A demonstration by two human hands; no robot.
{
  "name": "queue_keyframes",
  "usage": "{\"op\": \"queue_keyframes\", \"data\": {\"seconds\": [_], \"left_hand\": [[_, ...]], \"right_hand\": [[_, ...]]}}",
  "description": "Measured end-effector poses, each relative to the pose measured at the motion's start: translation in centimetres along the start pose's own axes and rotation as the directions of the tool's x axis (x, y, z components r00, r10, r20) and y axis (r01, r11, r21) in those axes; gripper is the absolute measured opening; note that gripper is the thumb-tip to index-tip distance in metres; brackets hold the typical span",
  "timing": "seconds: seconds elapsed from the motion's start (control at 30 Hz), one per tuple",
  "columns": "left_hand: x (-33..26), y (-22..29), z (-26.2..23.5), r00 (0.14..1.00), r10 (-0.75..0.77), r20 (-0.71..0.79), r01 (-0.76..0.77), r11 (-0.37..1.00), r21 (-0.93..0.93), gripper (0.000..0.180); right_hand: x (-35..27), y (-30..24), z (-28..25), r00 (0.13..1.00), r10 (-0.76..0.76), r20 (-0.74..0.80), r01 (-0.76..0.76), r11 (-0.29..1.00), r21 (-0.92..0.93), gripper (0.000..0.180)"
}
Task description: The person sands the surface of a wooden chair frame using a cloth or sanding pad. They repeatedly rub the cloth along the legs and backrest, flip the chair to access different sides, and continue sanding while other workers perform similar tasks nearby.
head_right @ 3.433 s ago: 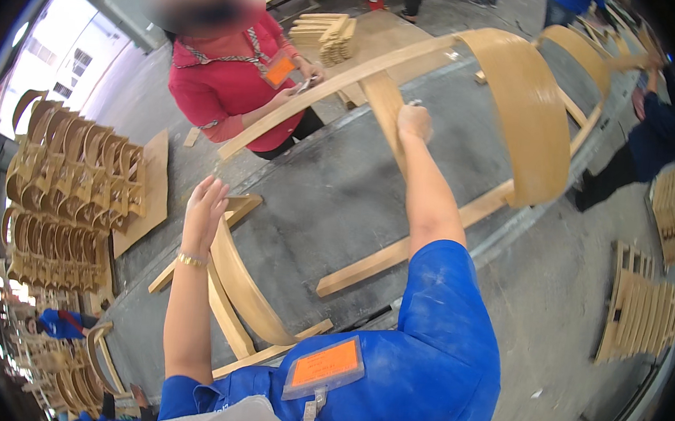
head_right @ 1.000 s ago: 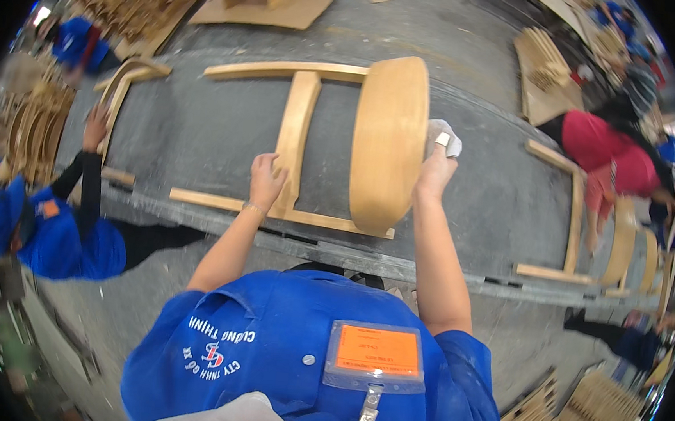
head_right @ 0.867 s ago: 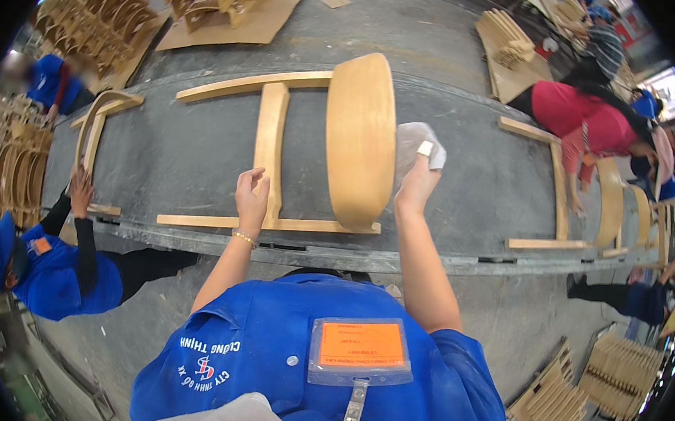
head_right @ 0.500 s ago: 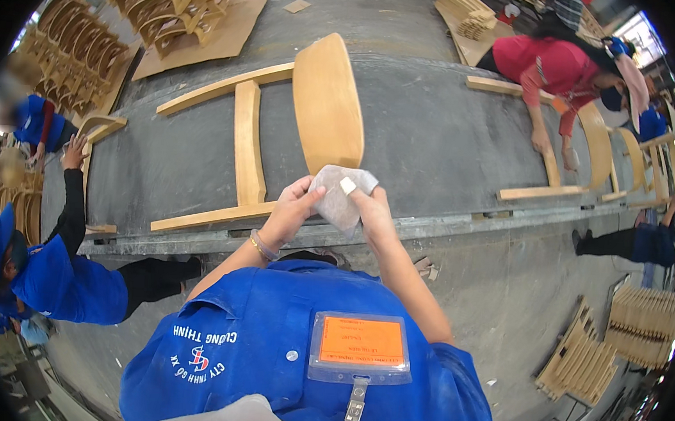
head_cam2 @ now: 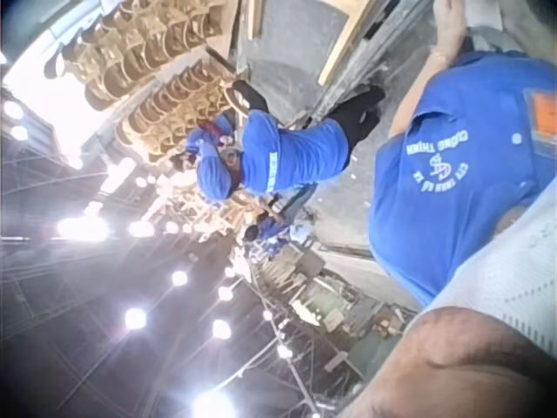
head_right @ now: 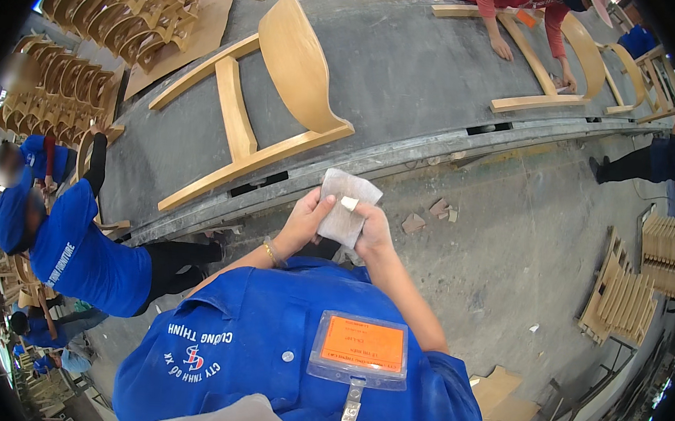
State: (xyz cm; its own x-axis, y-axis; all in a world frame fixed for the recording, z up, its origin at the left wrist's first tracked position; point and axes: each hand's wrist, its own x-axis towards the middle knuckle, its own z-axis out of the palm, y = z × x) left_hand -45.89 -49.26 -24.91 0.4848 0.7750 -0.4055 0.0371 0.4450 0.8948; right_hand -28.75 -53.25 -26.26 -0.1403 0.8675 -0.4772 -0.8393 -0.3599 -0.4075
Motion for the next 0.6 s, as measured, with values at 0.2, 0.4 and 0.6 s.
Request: {"op": "queue_keyframes", "data": {"seconds": [0.2, 0.4, 0.6], "left_hand": [[3.2, 0.9, -4.2, 0.873, 0.482, 0.076, -0.327, 0.462, 0.825, 0.036], [15.1, 10.2, -8.6, 0.51, 0.37, 0.776, -0.559, -0.544, 0.626, 0.043], [22.2, 16.2, -12.3, 0.485, 0.141, 0.863, -0.568, -0.7, 0.433, 0.043]], "right_hand": [[-0.7, 1.1, 0.0, 0.94, -0.084, -0.331, 0.114, 0.991, 0.074, 0.048], [1.0, -1.4, -1.6, 0.86, -0.306, -0.41, 0.306, 0.95, -0.066, 0.041], [3.3, -0.4, -2.1, 0.732, -0.394, -0.556, 0.375, 0.914, -0.154, 0.04]]}}
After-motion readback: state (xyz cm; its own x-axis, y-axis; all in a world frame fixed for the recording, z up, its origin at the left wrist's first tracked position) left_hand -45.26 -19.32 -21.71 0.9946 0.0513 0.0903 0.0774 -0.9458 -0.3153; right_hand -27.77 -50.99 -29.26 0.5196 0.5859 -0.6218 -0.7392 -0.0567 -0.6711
